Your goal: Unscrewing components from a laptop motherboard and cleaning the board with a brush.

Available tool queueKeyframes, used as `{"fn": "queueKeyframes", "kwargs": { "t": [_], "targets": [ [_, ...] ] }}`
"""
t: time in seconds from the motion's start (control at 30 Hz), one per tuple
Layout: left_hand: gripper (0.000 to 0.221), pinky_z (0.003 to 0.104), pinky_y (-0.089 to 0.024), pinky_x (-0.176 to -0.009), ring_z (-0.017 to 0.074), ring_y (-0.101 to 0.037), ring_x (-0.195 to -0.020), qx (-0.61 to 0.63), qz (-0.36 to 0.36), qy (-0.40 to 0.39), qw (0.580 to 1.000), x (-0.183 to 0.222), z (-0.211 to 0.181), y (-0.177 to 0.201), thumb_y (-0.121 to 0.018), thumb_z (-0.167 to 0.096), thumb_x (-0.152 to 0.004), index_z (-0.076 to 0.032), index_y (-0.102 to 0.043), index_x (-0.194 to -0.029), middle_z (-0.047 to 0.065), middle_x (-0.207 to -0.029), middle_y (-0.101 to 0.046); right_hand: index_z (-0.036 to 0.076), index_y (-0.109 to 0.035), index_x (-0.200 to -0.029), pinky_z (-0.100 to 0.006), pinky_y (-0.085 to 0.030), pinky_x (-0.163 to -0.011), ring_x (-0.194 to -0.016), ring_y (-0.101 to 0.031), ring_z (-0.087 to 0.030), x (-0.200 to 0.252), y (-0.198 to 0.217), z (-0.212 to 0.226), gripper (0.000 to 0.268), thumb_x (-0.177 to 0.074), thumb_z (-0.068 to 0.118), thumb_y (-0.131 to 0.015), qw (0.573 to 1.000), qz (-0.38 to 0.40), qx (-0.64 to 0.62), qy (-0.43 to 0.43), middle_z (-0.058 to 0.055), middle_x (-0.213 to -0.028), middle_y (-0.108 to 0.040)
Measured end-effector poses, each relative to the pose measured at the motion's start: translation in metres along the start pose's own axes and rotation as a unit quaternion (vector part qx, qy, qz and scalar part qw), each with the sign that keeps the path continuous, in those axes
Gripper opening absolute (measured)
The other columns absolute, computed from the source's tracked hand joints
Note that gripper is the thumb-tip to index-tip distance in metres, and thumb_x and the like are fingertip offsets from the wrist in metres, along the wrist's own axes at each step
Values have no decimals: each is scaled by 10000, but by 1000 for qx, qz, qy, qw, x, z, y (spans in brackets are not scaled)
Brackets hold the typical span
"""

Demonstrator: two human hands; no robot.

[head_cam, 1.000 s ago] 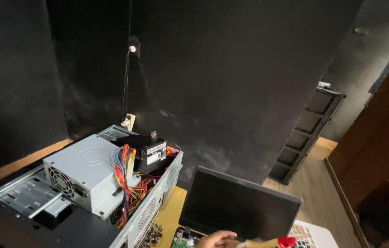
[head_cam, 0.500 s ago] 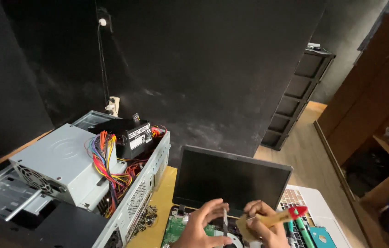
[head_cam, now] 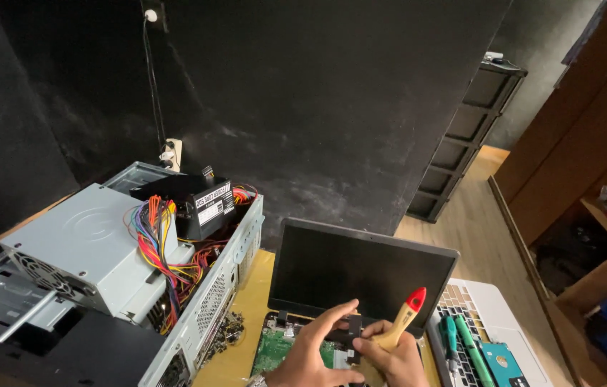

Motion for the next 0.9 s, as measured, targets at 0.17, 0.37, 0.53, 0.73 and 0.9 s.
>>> {"fn": "queueKeyframes", "kwargs": {
  "t": [0.17, 0.37, 0.53, 0.73, 0.9],
  "targets": [
    [889, 400, -439, -1184, 319, -485, -1434, 133, -7, -25, 991, 1, 0, 0, -844, -289, -823, -37, -353, -1519, 190, -1580, -435, -35, -669, -859, -343, -384, -525, -541, -520, -253, -1, -1, -3, 206, -776, -64, -856, 991, 4, -124, -48, -156, -649, -560],
    [930, 416, -456, -1196, 316, -497, -1433, 184, -22, 20, 983, 1, 7, 0, -850, -462, -808, -107, -357, -1511, 167, -1500, -519, -50, -682, -883, -343, -358, -583, -589, -492, -225, 3, -1, 16, 225, -915, 159, -758, 997, 20, -59, -55, -104, -649, -488],
    [965, 452, -475, -1165, 302, -564, -1344, 193, -20, 68, 979, 1, 20, -1, -853, -443, -803, -101, -329, -1537, 152, -1446, -542, -39, -685, -1119, -500, -517, -682, -777, -650, -401, 30, -4, 75, 297, -909, 172, -680, 996, -65, 12, -68, -269, -879, -658],
    [1149, 410, -380, -1216, 313, -542, -1391, 220, 59, 103, 968, 2, 23, -4, -912, -477, -716, -56, -263, -1565, 245, -1513, -479, 15, -748, -1089, -404, -768, -567, -742, -851, -332, 22, 3, 56, 368, -792, 232, -765, 985, 11, 122, 123, -203, -971, -832],
    [1009, 408, -428, -1195, 262, -561, -1380, 224, 34, 83, 970, 0, 34, -8, -902, -361, -747, -84, -338, -1536, 159, -1479, -553, 70, -806, -1043, -345, -576, -734, -875, -710, -196, 30, 14, 53, 421, -724, 336, -875, 961, 90, 202, 164, -96, -1055, -764]
  ]
}}
Point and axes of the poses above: each hand's wrist, its own x-axis away from the middle knuckle, its own y-axis out of the back of the hand, z = x × y, the point moved 2 cm from there along -x, towards the middle knuckle
